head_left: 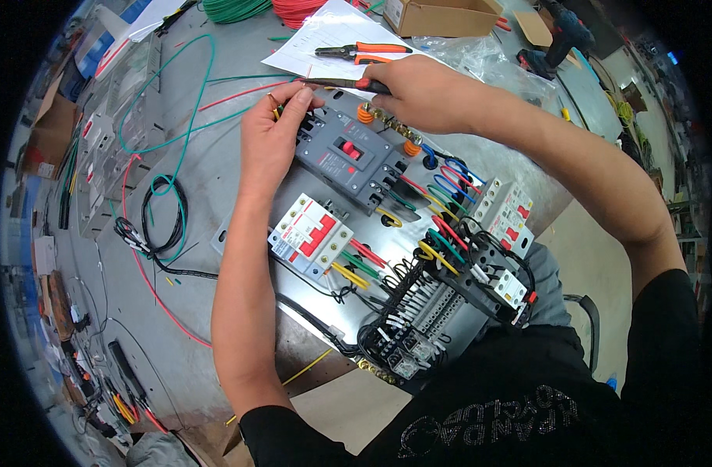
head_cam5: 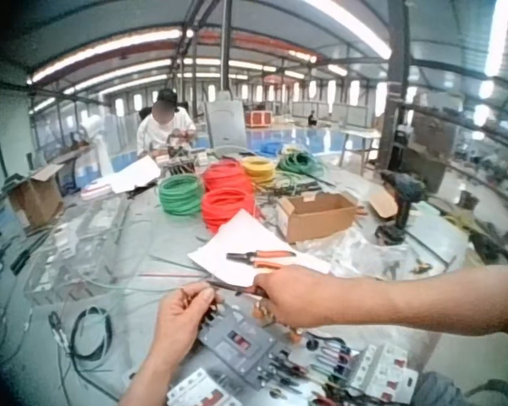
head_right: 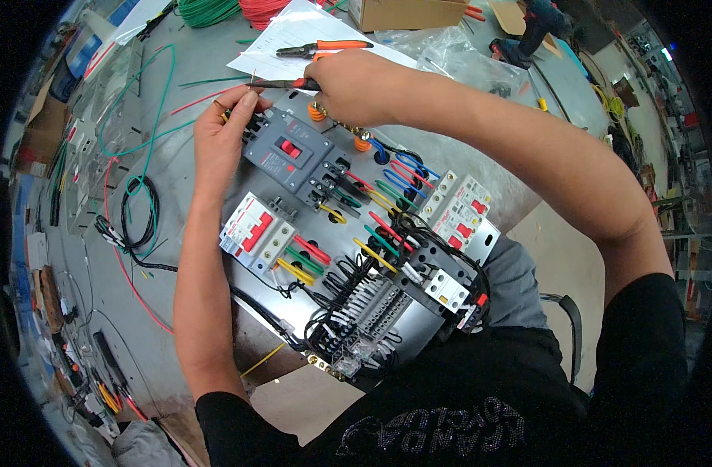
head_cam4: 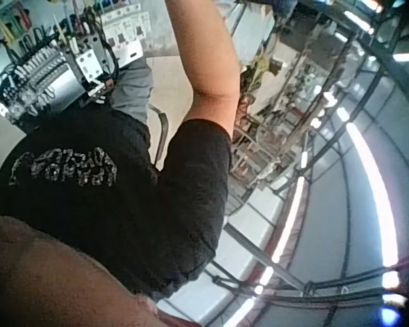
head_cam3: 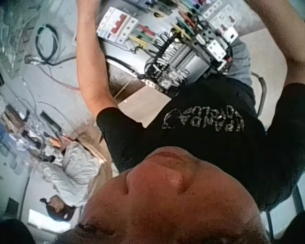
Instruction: The person assembles an electrical control panel by stripping, bending, and inserting multiple colored wires into terminal blocks and circuit breakers. They use pliers and a screwdriver to secure connections and organize the wiring on the DIN rail.
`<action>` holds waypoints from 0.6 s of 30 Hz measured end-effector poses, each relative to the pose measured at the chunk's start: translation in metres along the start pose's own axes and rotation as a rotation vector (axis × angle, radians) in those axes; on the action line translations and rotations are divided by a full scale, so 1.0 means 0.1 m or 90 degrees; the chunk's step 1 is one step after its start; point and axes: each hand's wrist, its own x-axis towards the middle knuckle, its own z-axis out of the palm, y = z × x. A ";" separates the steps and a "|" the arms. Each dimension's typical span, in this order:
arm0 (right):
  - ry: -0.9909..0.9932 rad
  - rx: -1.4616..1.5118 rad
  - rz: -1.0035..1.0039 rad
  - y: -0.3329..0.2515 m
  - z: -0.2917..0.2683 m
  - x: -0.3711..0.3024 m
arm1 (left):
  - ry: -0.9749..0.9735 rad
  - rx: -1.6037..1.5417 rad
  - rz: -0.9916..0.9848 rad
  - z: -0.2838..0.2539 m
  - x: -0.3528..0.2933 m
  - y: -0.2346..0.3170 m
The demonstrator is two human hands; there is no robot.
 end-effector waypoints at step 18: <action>0.071 -0.228 -0.079 -0.17 -0.16 -0.12 | -0.015 0.036 -0.013 -0.01 0.00 0.02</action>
